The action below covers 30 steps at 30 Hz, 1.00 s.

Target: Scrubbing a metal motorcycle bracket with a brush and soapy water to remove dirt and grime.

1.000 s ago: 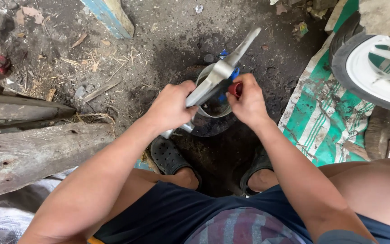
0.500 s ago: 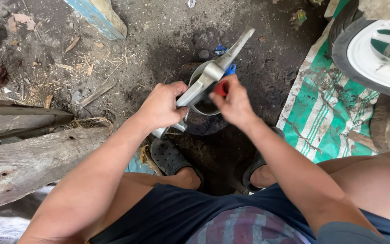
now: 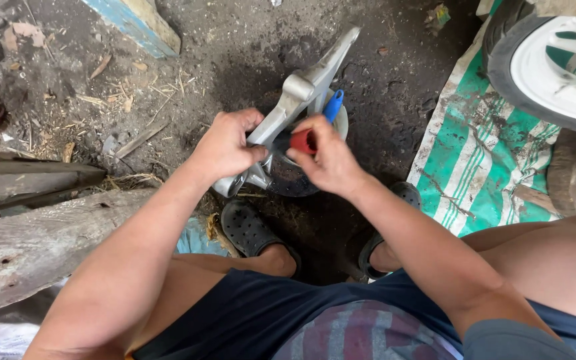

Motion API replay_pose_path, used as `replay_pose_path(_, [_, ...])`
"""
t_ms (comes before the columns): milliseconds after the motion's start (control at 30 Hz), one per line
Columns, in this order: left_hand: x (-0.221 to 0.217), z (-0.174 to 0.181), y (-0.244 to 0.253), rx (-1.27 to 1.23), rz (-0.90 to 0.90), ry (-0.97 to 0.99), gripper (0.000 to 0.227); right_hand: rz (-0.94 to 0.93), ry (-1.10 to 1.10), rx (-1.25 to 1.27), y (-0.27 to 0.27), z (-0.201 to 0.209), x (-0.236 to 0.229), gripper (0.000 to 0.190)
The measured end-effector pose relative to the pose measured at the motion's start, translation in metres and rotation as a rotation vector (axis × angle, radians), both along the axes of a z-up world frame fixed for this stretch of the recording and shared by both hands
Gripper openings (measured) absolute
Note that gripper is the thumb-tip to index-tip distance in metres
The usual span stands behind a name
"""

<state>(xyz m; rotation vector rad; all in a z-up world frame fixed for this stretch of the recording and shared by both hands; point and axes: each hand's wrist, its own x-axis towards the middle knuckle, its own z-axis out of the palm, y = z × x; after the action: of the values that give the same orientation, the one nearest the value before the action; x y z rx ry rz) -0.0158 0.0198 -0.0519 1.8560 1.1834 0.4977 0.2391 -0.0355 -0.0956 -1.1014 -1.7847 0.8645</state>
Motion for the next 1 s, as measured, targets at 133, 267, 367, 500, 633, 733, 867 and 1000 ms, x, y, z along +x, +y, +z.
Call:
replay_pose_path(133, [0.004, 0.007, 0.004, -0.005, -0.008, -0.005, 0.032, -0.172, -0.068, -0.045, 0.015, -0.046, 0.014, 0.044])
replay_pose_path(267, [0.002, 0.006, 0.003, -0.040, -0.005, 0.007, 0.029, -0.091, 0.077, 0.033, -0.006, -0.027, -0.016, 0.039])
replay_pose_path(367, [0.003, 0.007, 0.002, -0.055, 0.029, 0.023, 0.030, -0.126, 0.050, -0.019, 0.007, -0.045, 0.002, 0.040])
replay_pose_path(500, [0.005, 0.006, 0.016, -0.088, 0.067, 0.070, 0.028, -0.297, 0.034, 0.134, 0.026, -0.044, 0.030, 0.037])
replay_pose_path(633, [0.007, 0.000, 0.016, -0.075, 0.046, 0.052, 0.032, -0.308, 0.133, 0.255, 0.039, -0.006, 0.012, 0.031])
replay_pose_path(733, [0.007, -0.006, 0.020, -0.101, 0.077, 0.046, 0.030, -0.334, 0.119, 0.225, 0.027, -0.004, -0.016, 0.033])
replay_pose_path(867, [0.006, -0.006, 0.023, -0.111, 0.086, 0.054, 0.030, -0.214, 0.085, 0.302, 0.034, -0.019, -0.012, 0.034])
replay_pose_path(1000, [0.016, -0.008, 0.018, -0.116, 0.103, 0.049, 0.024, -0.210, -0.005, 0.342, 0.038, -0.013, -0.008, 0.032])
